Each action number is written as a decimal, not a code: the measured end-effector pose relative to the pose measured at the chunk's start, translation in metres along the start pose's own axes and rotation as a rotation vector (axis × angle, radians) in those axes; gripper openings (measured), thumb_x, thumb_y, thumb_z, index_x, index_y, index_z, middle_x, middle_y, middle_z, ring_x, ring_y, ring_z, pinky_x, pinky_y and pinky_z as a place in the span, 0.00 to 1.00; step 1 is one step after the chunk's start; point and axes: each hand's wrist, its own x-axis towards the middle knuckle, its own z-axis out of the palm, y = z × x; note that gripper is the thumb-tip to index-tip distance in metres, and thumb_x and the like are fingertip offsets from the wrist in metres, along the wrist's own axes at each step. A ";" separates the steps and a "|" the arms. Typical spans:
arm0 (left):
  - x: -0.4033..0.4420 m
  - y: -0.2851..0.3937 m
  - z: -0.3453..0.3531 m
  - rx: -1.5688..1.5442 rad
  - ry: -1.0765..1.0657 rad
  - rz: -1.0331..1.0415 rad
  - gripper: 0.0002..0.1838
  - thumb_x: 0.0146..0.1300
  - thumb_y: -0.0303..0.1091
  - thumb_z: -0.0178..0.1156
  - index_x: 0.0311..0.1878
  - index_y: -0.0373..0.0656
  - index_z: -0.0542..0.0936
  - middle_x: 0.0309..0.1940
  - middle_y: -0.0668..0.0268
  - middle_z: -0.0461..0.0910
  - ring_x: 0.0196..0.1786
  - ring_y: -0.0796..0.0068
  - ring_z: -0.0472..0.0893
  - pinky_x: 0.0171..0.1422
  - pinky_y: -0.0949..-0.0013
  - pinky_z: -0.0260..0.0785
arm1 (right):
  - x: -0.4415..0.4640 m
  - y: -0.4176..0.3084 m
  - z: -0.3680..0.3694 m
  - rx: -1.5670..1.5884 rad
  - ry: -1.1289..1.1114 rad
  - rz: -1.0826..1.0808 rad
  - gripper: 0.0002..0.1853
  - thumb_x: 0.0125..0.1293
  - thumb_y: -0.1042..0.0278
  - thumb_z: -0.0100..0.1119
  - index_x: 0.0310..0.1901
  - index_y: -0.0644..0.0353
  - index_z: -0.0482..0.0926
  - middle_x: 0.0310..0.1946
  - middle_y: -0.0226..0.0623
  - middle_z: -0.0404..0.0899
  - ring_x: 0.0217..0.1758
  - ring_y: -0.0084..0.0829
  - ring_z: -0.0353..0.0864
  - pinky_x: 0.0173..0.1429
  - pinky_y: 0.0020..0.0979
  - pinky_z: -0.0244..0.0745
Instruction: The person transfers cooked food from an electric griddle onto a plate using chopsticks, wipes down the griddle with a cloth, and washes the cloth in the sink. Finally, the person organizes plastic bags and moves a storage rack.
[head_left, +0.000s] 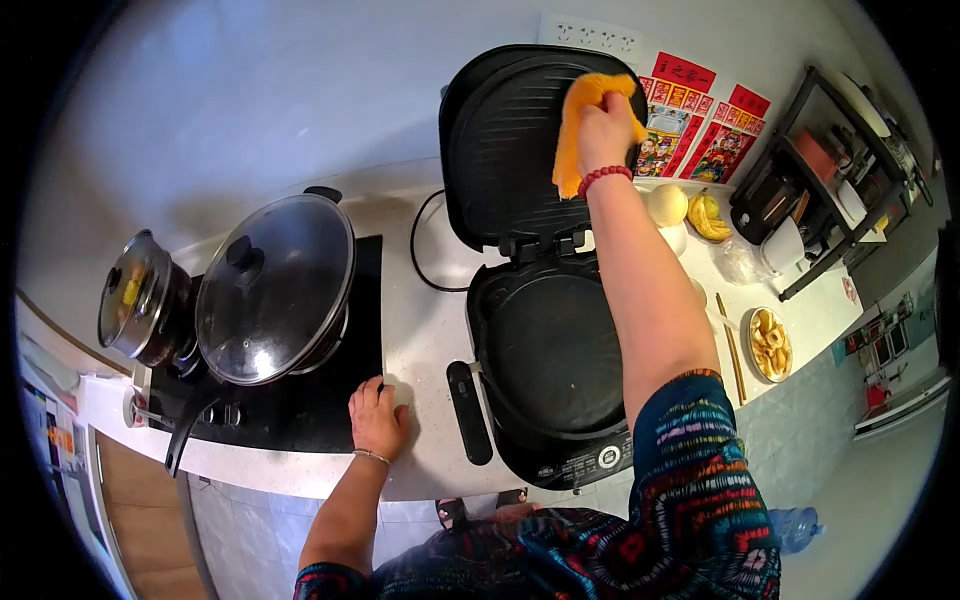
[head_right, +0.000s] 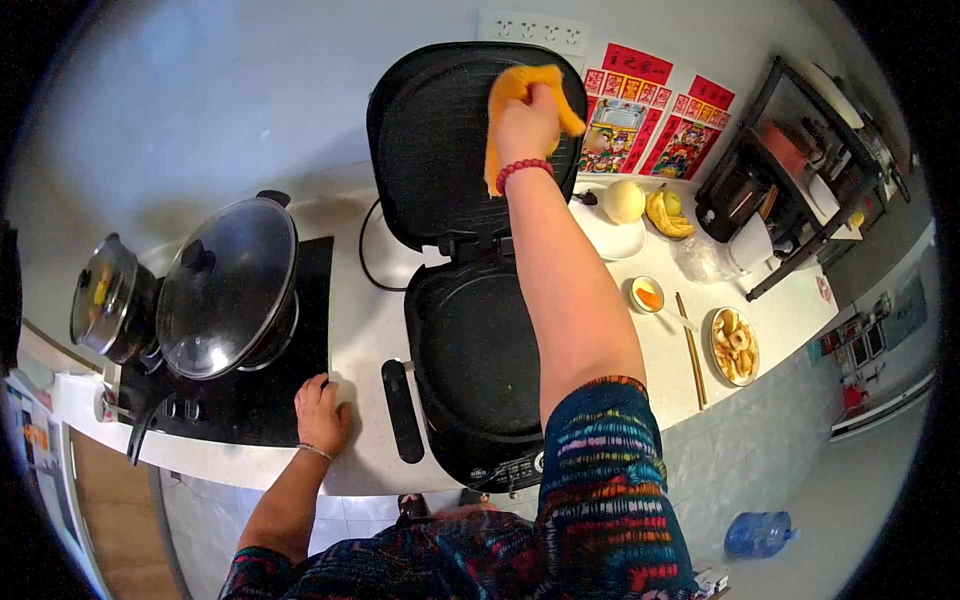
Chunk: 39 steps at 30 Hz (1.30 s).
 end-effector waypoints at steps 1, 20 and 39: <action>-0.001 -0.002 0.001 -0.006 0.004 0.004 0.19 0.40 0.31 0.58 0.40 0.39 0.70 0.47 0.56 0.64 0.52 0.56 0.61 0.57 0.58 0.51 | -0.005 -0.005 0.008 -0.067 -0.042 -0.057 0.11 0.46 0.79 0.45 0.34 0.68 0.71 0.31 0.44 0.74 0.36 0.38 0.74 0.41 0.28 0.66; -0.002 -0.005 0.005 0.030 -0.022 -0.001 0.20 0.41 0.33 0.57 0.41 0.38 0.70 0.48 0.57 0.64 0.53 0.57 0.61 0.58 0.58 0.50 | -0.092 0.050 -0.067 -0.874 -0.660 -0.167 0.11 0.49 0.72 0.47 0.36 0.56 0.75 0.28 0.42 0.76 0.34 0.41 0.75 0.40 0.37 0.69; -0.001 -0.001 -0.001 0.012 -0.001 0.033 0.20 0.40 0.30 0.56 0.41 0.37 0.68 0.46 0.53 0.64 0.51 0.53 0.62 0.56 0.56 0.52 | 0.012 0.028 -0.035 -0.213 0.078 -0.178 0.13 0.48 0.75 0.52 0.38 0.68 0.74 0.32 0.46 0.76 0.36 0.36 0.76 0.42 0.29 0.69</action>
